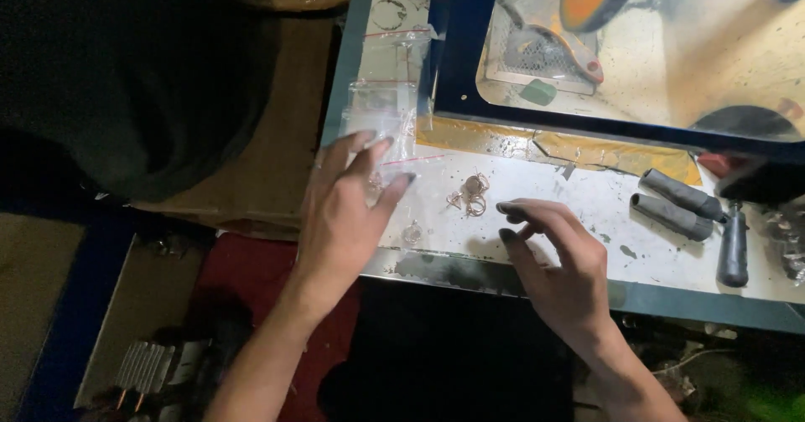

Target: The person removes small metal jewelry pieces from a plastic bag and places them on the workbench. Then the person uses a bench grinder with a rotating wheel to polish each piece individually, holding them against the wheel and rotating them by hand.

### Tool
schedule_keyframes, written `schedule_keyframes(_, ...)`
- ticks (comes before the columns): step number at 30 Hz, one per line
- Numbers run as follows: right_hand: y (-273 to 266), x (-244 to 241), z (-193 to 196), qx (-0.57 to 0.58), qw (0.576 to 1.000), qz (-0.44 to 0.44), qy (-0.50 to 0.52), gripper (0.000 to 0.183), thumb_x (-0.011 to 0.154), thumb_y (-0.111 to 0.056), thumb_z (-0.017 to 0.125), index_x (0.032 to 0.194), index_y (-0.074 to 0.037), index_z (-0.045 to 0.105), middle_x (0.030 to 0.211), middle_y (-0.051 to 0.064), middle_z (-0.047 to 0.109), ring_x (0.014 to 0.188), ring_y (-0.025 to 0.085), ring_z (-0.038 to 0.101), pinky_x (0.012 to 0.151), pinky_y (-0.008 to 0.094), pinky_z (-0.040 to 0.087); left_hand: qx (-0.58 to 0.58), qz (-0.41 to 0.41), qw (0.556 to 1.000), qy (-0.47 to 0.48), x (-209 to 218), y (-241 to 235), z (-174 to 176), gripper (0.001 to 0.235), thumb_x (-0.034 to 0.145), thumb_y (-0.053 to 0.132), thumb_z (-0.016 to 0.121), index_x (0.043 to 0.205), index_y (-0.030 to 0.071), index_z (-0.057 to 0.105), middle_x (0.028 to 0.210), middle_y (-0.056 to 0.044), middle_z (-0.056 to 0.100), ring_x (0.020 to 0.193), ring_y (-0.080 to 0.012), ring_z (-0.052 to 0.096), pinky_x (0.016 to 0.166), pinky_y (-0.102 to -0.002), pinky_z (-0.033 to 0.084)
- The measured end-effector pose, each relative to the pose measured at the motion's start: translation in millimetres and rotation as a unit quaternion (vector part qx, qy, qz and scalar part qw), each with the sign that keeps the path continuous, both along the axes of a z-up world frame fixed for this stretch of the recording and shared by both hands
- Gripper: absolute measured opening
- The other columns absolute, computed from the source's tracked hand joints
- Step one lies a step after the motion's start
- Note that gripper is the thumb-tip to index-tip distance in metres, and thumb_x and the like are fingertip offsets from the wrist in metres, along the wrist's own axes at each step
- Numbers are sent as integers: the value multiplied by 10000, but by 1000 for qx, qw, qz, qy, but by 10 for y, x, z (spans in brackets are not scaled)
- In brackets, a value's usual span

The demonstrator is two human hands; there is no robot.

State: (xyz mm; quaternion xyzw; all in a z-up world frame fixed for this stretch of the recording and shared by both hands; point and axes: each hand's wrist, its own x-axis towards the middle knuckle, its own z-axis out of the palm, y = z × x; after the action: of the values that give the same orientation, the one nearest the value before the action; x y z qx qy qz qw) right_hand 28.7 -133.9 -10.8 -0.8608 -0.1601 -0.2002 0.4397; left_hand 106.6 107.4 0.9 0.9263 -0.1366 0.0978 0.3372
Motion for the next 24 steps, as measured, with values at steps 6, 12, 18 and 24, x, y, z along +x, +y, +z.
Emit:
schedule_keyframes(6, -8, 234, -4, -169, 986, 14, 11, 476, 952, -96, 725, 1386, -19, 545, 1396, 205, 604, 1198, 407, 586, 946, 505, 519, 21, -5, 992, -120, 1366, 168, -12, 277, 960, -6, 642, 1222, 9, 729, 1220, -188, 692, 1107, -391, 623, 930, -510, 508)
schedule_keyframes(12, 200, 301, 18, -295, 955, 5, 6, 521, 854, -207, 821, 1346, -167, 655, 1434, 130, 615, 1217, 358, 562, 880, 472, 580, 126, -89, 986, -60, 2150, 32, -249, 434, 871, -59, 731, 1287, 64, 720, 1231, -305, 634, 1090, -494, 640, 826, -543, 565)
schedule_keyframes(18, 250, 339, -24, -294, 955, -21, -31, 138, 989, -188, 714, 1112, -126, 708, 1248, 140, 694, 1055, 335, 649, 665, 419, 593, 106, -82, 987, -92, 2280, 40, -389, 154, 859, 19, 792, 981, 100, 838, 1001, -138, 786, 1079, -344, 666, 856, -501, 575)
schedule_keyframes(24, 71, 335, -52, -295, 955, 2, -26, 101, 963, -105, 728, 1059, -82, 704, 1224, 119, 706, 1058, 324, 657, 737, 421, 582, -66, -148, 980, -119, 2059, 185, -29, 125, 931, -22, 680, 947, 89, 734, 922, -57, 759, 868, -187, 726, 727, -316, 545)
